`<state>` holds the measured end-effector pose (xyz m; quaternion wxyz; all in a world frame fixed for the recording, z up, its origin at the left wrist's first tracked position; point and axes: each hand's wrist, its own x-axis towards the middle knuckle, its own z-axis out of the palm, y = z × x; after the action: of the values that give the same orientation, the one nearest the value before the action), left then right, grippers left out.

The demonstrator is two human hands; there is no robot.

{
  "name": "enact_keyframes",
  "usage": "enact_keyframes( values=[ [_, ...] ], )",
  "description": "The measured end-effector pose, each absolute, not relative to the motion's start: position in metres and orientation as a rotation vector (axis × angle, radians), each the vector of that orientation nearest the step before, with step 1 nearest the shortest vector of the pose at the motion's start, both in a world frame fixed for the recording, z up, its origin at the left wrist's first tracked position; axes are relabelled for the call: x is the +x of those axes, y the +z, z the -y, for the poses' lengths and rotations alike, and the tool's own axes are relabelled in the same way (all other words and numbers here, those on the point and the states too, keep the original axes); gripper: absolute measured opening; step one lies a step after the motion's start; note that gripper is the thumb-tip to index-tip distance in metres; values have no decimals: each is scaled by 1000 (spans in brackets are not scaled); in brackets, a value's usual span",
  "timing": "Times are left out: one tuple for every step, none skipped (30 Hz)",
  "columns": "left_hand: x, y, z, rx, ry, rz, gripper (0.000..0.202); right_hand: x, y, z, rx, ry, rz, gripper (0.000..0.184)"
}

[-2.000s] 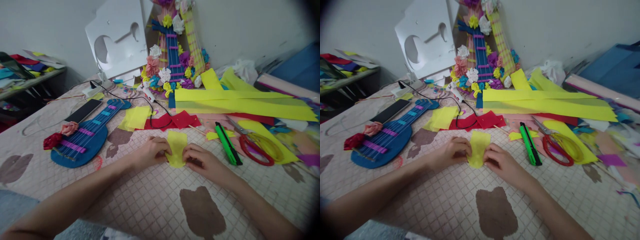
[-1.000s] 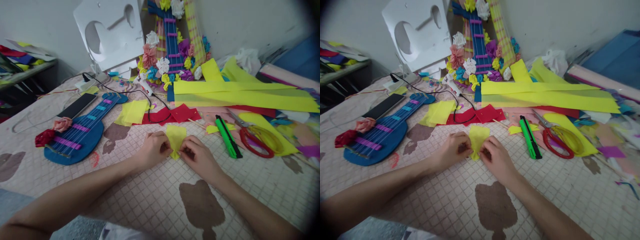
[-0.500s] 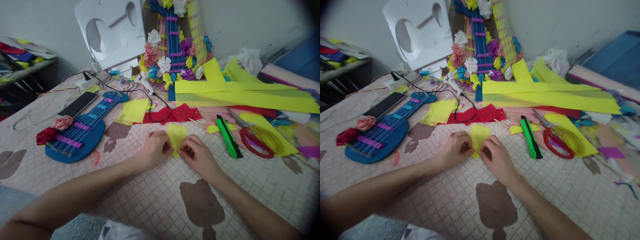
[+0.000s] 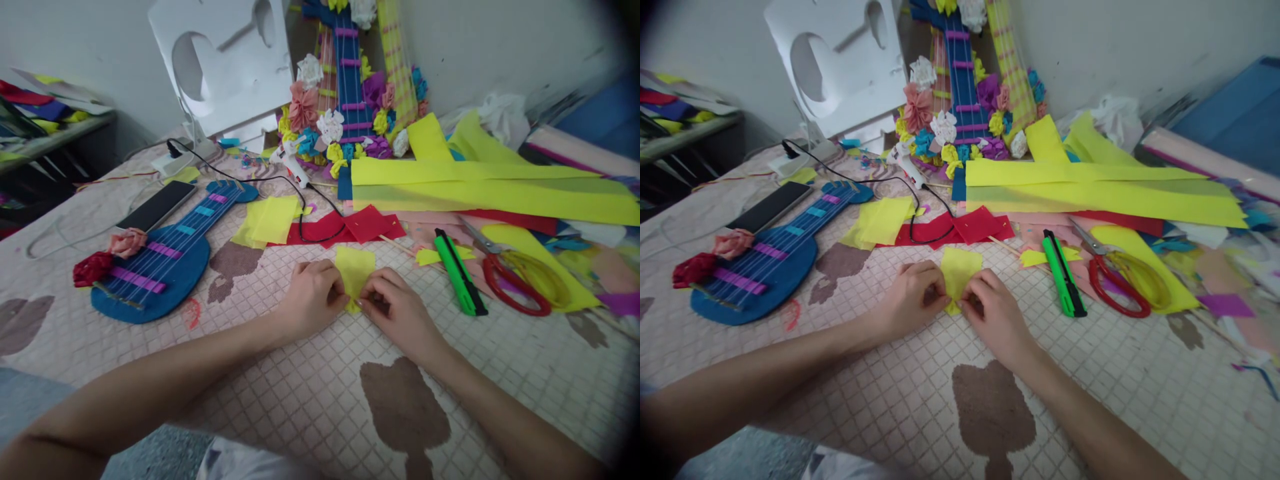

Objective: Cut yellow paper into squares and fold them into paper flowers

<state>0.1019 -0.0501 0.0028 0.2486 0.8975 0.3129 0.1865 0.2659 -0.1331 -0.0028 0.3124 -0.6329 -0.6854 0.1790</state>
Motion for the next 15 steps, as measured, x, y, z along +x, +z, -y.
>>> enact_keyframes(
  values=[
    [102,3,51,2453,502,-861,7,266,-3,133,-1670,474,1810,13],
    [102,3,51,2459,499,-868,7,266,-3,133,-1669,475,1810,13],
    [102,3,52,2463,501,-875,6,265,-4,134,-1670,472,1807,13],
    [102,3,52,2463,508,-881,5,265,-4,134,-1671,467,1801,13],
    [102,2,53,2462,515,-887,4,265,-4,134,-1672,464,1794,13],
    [102,2,53,2458,522,-892,5,265,-4,134,-1672,463,1790,14],
    [101,1,54,2453,526,-893,6,265,-5,135,-1669,463,1792,15],
    [101,1,54,2448,527,-892,6,266,-5,135,-1661,468,1802,15],
    [101,1,54,2444,524,-884,6,266,-5,135,-1651,475,1818,15],
    [101,1,54,2441,519,-874,5,266,-5,135,-1641,483,1832,15],
    [100,1,54,2441,513,-863,4,266,-5,135,-1634,489,1840,15],
    [100,1,54,2445,508,-852,3,266,-5,135,-1631,494,1844,15],
    [99,1,54,2453,502,-841,2,266,-4,135,-1631,498,1844,15],
    [99,1,54,2464,498,-833,2,265,-4,134,-1634,501,1845,14],
    [98,1,54,2475,498,-828,2,265,-3,134,-1637,500,1847,14]
  ],
)
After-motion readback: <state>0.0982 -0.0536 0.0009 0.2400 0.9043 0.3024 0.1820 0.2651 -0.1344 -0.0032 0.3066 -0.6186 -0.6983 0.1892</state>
